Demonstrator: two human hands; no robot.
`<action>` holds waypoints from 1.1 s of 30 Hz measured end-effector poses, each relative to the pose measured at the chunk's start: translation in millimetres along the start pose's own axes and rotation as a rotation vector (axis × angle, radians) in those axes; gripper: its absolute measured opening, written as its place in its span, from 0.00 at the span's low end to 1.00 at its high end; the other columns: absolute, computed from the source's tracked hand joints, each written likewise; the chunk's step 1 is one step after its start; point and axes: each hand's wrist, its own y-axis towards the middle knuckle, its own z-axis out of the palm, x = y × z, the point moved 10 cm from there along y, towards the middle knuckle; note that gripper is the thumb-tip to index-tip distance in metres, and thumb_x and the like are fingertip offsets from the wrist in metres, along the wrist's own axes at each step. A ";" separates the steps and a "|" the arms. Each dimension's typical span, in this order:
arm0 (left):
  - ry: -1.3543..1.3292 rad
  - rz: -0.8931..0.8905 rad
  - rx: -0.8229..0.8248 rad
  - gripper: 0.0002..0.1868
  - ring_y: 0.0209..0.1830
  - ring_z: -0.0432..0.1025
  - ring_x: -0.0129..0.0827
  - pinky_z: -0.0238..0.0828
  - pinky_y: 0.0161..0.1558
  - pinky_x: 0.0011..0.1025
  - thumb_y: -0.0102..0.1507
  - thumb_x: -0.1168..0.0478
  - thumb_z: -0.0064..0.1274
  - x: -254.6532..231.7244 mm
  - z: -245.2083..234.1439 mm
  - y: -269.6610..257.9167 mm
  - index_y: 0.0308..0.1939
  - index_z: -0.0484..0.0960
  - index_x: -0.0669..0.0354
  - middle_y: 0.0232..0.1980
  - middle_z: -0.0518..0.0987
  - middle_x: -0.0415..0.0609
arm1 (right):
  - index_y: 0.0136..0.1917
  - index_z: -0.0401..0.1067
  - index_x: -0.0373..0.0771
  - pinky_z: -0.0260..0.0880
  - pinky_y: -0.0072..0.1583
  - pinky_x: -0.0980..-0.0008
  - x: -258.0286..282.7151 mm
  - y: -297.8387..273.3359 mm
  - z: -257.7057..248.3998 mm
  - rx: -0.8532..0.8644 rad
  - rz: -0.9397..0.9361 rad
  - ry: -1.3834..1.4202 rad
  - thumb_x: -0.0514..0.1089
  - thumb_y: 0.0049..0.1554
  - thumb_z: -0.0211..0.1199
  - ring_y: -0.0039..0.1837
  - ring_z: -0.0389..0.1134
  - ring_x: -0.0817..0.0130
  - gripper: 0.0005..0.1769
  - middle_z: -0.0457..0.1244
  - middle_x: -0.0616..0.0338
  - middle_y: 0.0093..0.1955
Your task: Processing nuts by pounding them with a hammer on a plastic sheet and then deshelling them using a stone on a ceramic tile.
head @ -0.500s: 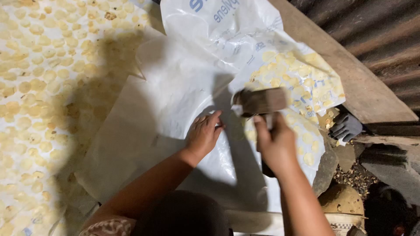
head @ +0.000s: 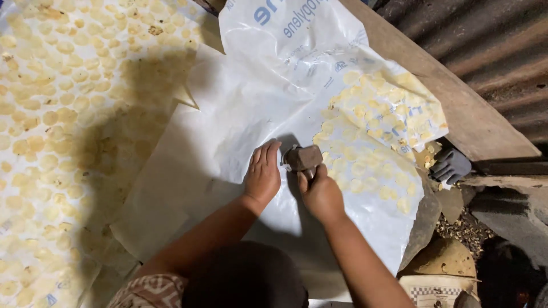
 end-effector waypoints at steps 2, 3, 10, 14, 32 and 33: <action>0.007 0.005 -0.005 0.25 0.61 0.72 0.47 0.66 0.65 0.39 0.65 0.74 0.43 -0.9 3.0 -2.4 0.68 0.69 0.63 0.60 0.76 0.58 | 0.57 0.63 0.32 0.74 0.51 0.37 5.6 7.4 -21.3 0.021 0.011 0.019 0.60 0.63 0.53 0.51 0.72 0.30 0.27 0.68 0.30 0.43; 0.016 0.009 -0.012 0.24 0.61 0.72 0.47 0.66 0.66 0.40 0.66 0.74 0.41 -0.3 3.6 -2.8 0.67 0.69 0.62 0.60 0.75 0.57 | 0.57 0.66 0.33 0.74 0.50 0.38 9.1 11.7 -30.7 0.042 0.018 0.038 0.60 0.63 0.55 0.51 0.73 0.31 0.27 0.69 0.32 0.43; -0.015 0.002 0.027 0.24 0.64 0.70 0.47 0.64 0.67 0.42 0.66 0.74 0.39 5.7 15.3 -8.3 0.67 0.69 0.62 0.62 0.75 0.57 | 0.61 0.63 0.29 0.73 0.53 0.37 -9.8 -8.3 -4.9 -0.121 0.038 -0.028 0.65 0.65 0.50 0.51 0.72 0.29 0.34 0.68 0.26 0.43; -0.083 -0.008 0.106 0.24 0.66 0.69 0.52 0.63 0.68 0.45 0.63 0.76 0.41 -2.7 16.7 -6.6 0.65 0.70 0.65 0.62 0.75 0.61 | 0.58 0.61 0.37 0.72 0.56 0.38 -33.3 -26.1 0.3 -0.019 0.097 0.054 0.66 0.63 0.49 0.54 0.72 0.33 0.29 0.69 0.32 0.46; 0.227 0.299 0.048 0.33 0.65 0.70 0.62 0.64 0.62 0.51 0.69 0.50 0.50 -1.5 112.9 69.9 0.67 0.71 0.79 0.66 0.75 0.71 | 0.54 0.64 0.37 0.68 0.45 0.47 -248.7 -135.0 -25.2 -0.487 0.485 0.279 0.63 0.59 0.56 0.41 0.69 0.37 0.27 0.69 0.40 0.39; 0.180 0.325 0.031 0.32 0.63 0.70 0.62 0.65 0.62 0.50 0.69 0.52 0.50 -3.6 111.6 74.3 0.65 0.71 0.82 0.64 0.76 0.74 | 0.56 0.63 0.37 0.68 0.47 0.47 -254.4 -129.1 -19.8 -0.415 0.488 0.255 0.65 0.60 0.53 0.43 0.70 0.37 0.29 0.70 0.40 0.41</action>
